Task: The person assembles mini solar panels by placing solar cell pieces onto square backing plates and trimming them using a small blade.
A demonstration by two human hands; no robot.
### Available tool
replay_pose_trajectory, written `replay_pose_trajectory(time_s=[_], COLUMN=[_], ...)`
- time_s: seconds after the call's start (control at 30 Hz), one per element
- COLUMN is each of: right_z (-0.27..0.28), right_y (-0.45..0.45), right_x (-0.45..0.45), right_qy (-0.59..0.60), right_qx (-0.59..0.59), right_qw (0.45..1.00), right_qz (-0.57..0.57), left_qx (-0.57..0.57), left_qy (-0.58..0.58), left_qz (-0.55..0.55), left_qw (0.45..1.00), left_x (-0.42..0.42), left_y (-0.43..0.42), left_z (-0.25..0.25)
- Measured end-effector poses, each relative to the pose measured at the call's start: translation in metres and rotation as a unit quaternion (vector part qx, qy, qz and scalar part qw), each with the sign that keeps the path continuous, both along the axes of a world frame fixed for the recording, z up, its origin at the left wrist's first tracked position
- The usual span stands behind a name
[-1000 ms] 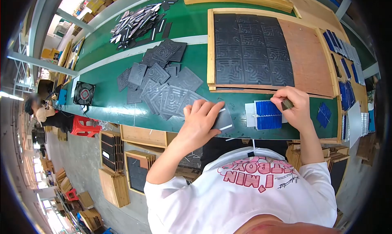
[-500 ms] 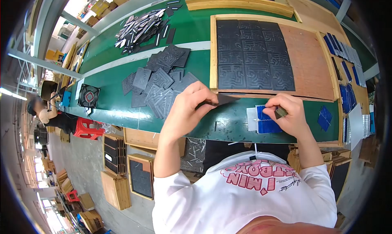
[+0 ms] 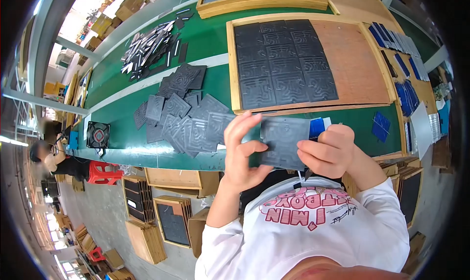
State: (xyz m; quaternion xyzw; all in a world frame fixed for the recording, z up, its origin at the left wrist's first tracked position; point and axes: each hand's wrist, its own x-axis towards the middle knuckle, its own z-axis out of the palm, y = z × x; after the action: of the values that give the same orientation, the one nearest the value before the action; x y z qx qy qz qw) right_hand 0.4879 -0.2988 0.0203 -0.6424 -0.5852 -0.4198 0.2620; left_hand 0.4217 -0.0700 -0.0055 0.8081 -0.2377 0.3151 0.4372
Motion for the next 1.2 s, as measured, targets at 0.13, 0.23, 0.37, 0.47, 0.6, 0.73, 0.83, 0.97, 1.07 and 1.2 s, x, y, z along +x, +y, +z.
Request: replay_pose_trajectory(time_s=[0.13,0.23,0.37,0.47,0.6,0.73,0.83,0.97,1.07,1.2], right_z=[0.006,0.006,0.019,0.019,0.017,0.015,0.015,0.017,0.014,0.013], right_y=[-0.004,-0.002,-0.001,-0.008,-0.011,-0.012,-0.010,-0.016,-0.019,-0.019], right_x=[-0.004,-0.001,0.016,0.028,0.034,0.030,0.024,0.037,0.034,0.024], right_qy=[0.041,0.147,0.314,0.284,0.251,0.260,0.182,0.214,0.254,0.253], right_qx=[-0.031,-0.032,0.006,-0.059,-0.094,-0.143,-0.147,-0.072,-0.110,-0.139], right_qw=[0.999,0.989,0.949,0.956,0.961,0.955,0.972,0.970,0.960,0.957], right_qz=[0.003,-0.016,-0.006,-0.048,-0.060,0.009,-0.038,-0.093,-0.046,0.008], left_qx=[0.045,0.087,-0.504,-0.537,-0.495,-0.566,-0.554,-0.501,-0.507,-0.561], left_qy=[0.086,0.216,0.493,0.494,0.543,0.541,0.539,0.535,0.525,0.517], left_qz=[-0.088,-0.160,-0.340,-0.430,-0.357,-0.267,-0.264,-0.325,-0.345,-0.281], left_qw=[0.991,0.959,0.623,0.532,0.577,0.562,0.577,0.598,0.590,0.582], left_x=[0.000,0.005,0.001,0.000,0.001,0.003,0.005,0.008,0.008,0.010], left_y=[-0.011,-0.020,-0.048,-0.053,-0.062,-0.066,-0.065,-0.066,-0.066,-0.066], left_z=[0.021,0.013,0.007,-0.006,-0.002,-0.002,0.003,0.003,0.002,0.002])
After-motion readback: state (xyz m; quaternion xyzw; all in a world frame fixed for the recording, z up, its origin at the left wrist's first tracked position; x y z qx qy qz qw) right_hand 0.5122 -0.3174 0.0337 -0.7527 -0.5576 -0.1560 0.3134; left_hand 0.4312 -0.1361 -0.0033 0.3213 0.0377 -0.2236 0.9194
